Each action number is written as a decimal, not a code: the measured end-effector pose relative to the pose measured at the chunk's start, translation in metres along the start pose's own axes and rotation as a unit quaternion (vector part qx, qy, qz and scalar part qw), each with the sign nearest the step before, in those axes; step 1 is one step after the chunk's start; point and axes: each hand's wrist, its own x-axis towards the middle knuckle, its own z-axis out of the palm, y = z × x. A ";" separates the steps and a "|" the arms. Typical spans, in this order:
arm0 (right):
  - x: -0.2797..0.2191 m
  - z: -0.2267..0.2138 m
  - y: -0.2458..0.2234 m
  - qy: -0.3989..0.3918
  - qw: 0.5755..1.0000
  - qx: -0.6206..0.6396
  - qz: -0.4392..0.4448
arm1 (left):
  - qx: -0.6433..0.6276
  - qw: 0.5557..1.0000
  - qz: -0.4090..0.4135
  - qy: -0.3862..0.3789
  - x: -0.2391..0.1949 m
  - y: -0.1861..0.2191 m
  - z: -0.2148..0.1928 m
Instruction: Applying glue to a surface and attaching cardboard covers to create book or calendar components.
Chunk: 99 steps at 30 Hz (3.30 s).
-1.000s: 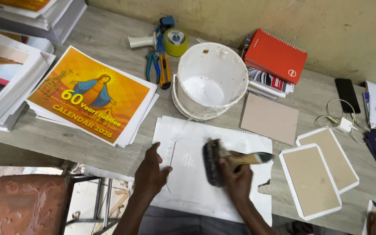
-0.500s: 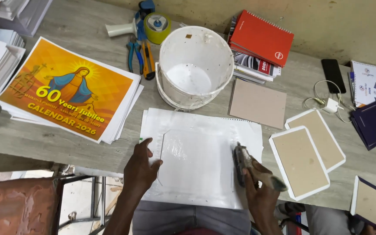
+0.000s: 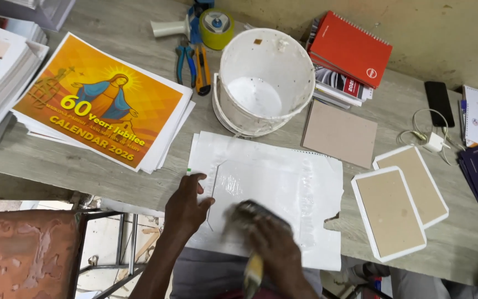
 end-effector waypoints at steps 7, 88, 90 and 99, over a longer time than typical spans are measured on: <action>0.087 -0.079 -0.029 0.024 0.920 0.391 0.024 | -0.014 0.999 0.018 -0.026 0.005 -0.006 -0.012; 0.207 -0.102 0.186 0.056 0.901 0.189 0.386 | -0.186 0.977 0.060 0.081 -0.014 -0.014 0.005; 0.203 -0.066 0.220 -0.130 0.856 0.037 0.499 | -0.181 0.978 0.065 0.085 -0.014 -0.013 0.004; 0.200 0.011 0.235 -0.107 0.880 -0.139 0.442 | -0.204 0.973 0.068 0.088 -0.018 -0.009 0.004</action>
